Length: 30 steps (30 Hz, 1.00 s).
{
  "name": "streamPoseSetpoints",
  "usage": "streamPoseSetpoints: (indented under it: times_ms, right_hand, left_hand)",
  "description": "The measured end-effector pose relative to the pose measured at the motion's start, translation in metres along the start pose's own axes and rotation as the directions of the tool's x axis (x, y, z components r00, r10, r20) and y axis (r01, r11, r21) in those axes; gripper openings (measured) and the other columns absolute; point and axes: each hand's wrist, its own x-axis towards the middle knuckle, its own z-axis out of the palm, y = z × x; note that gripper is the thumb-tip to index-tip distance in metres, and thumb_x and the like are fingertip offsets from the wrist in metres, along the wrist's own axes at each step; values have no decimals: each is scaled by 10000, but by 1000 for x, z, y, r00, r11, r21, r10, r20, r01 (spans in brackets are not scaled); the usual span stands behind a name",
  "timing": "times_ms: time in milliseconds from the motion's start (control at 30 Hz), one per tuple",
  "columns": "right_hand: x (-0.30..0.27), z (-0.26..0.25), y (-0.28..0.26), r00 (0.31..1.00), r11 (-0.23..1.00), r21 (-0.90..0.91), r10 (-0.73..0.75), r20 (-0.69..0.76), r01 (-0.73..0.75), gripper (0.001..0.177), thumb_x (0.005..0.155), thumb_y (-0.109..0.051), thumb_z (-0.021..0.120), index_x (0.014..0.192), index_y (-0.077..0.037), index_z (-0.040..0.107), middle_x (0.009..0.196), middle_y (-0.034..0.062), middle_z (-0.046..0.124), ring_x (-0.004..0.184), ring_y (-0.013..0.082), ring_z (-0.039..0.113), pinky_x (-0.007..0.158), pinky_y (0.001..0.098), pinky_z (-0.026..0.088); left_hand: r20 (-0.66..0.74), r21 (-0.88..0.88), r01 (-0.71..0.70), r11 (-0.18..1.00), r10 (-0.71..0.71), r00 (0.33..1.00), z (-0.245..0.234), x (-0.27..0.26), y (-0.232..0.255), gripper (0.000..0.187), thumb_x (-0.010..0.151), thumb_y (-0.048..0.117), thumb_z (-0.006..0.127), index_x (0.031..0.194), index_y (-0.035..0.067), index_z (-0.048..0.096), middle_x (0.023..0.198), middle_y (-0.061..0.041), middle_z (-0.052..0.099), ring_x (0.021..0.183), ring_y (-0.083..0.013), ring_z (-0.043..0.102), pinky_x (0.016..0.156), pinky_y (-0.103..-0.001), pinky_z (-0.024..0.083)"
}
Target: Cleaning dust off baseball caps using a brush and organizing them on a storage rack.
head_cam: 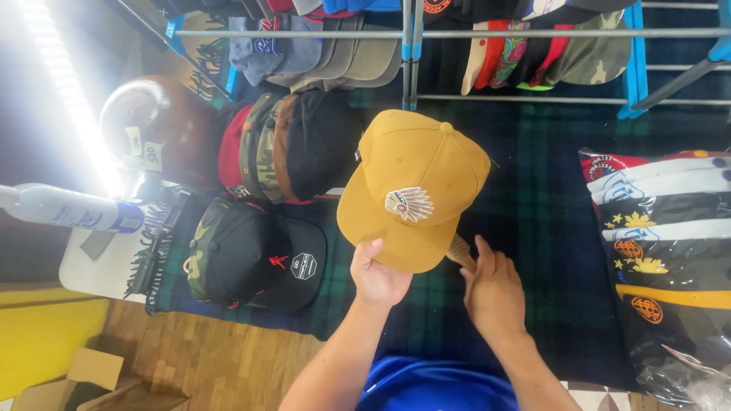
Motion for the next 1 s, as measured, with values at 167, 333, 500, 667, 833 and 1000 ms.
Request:
streamPoseSetpoints:
  times_ms: [167, 333, 500, 667, 833, 1000]
  right_hand:
    - [-4, -16, 41, 994, 997, -51, 56, 94, -51, 321, 905, -90, 555, 1206, -52, 658, 980, 175, 650, 878, 418, 640, 746, 512, 555]
    - [12, -41, 66, 923, 945, 104, 271, 274, -309, 378, 999, -66, 382, 1269, 12, 635, 1098, 246, 670, 1014, 462, 649, 815, 591, 538]
    - [29, -63, 34, 991, 950, 288, 95, 89, -117, 318, 1008, -394, 480, 904, -208, 717, 954, -8, 754, 972, 287, 655, 949, 462, 383]
    - [49, -58, 7, 973, 977, 65, -195, -121, 204, 519, 962, -682, 438, 887, -219, 661, 779, -23, 631, 822, 241, 616, 822, 457, 393]
    - [49, -50, 79, 962, 978, 14, -201, -184, 207, 529, 965, -702, 468, 879, -235, 701, 773, 0, 644, 853, 232, 654, 869, 462, 441]
    - [41, -71, 108, 993, 980, 160, 117, -1, -116, 280, 1064, -327, 581, 994, -103, 735, 914, 44, 729, 876, 272, 612, 926, 450, 300]
  left_hand:
    - [-35, -43, -6, 999, 5, 999, -5, 1, 6, 499, 1019, 172, 545, 1509, 94, 489, 1430, -115, 620, 1308, -333, 589, 1089, -470, 510]
    - [-50, -25, -26, 999, 25, 998, -4, 2, 10, 532, 1008, 204, 545, 1529, 124, 468, 1466, -103, 584, 1340, -323, 549, 1142, -498, 451]
    - [-196, -79, 63, 995, -78, 978, -11, -10, -9, 537, 1015, 339, 519, 1500, 109, 505, 1439, -125, 606, 1299, -332, 574, 1102, -496, 462]
    - [-323, -98, 90, 991, -117, 939, 3, -7, -19, 557, 933, 356, 571, 1426, 98, 570, 1368, -137, 656, 1237, -321, 624, 1124, -501, 462]
    - [-437, -218, 127, 968, -213, 874, 17, -1, 8, 548, 869, 432, 545, 1321, 153, 683, 1270, -153, 724, 1143, -353, 697, 1054, -560, 522]
    - [-63, -91, 94, 991, -100, 993, 17, -3, 11, 537, 1023, 204, 525, 1546, 112, 437, 1485, -127, 571, 1356, -344, 547, 1137, -506, 473]
